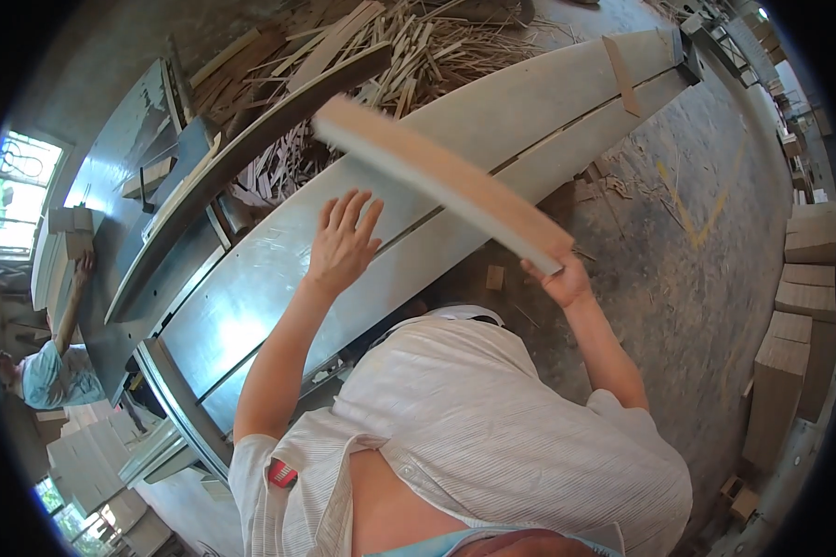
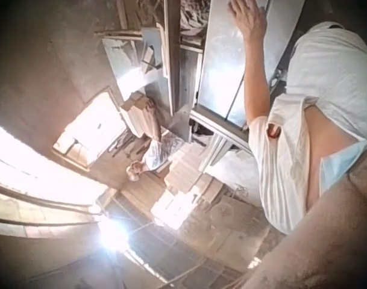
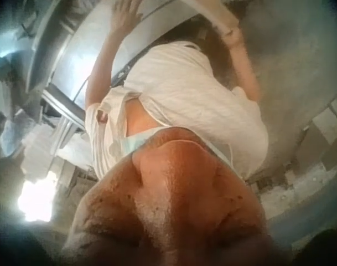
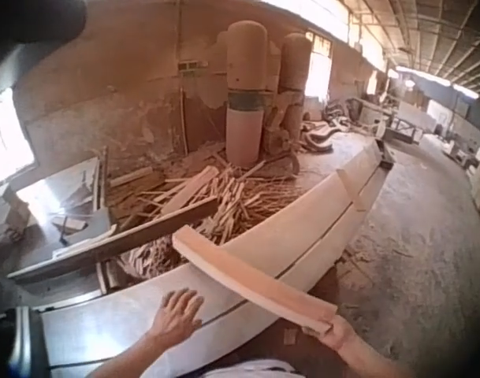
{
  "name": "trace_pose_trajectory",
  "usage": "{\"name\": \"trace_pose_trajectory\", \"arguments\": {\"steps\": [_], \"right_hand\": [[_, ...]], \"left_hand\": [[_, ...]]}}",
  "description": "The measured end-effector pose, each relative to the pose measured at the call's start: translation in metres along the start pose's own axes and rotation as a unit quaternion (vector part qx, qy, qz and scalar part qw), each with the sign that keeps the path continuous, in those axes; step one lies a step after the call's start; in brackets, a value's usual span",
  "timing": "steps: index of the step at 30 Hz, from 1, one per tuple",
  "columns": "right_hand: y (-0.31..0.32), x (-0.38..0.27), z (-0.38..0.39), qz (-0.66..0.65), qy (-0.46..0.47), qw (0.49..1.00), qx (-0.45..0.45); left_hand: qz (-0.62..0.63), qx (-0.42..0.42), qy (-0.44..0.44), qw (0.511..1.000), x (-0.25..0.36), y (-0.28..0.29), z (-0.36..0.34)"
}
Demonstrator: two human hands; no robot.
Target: Cutting plywood boards and wood planks to size using a sliding table saw.
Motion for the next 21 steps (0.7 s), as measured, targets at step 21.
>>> {"name": "trace_pose_trajectory", "arguments": {"steps": [21], "right_hand": [[0.113,-0.088,-0.225,-0.06,0.144,0.934,0.322]], "left_hand": [[0.004,-0.071,0.355,0.932,-0.026,-0.063,0.264]]}}
Point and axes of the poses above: each hand's wrist, its own z-axis away from the middle knuckle, its own y-axis out of the back of the hand, x = y × z, the point moved 7 cm from there along -z, towards the middle knuckle, and after that the axes turned 13 degrees about y, right-handed, at the moved point
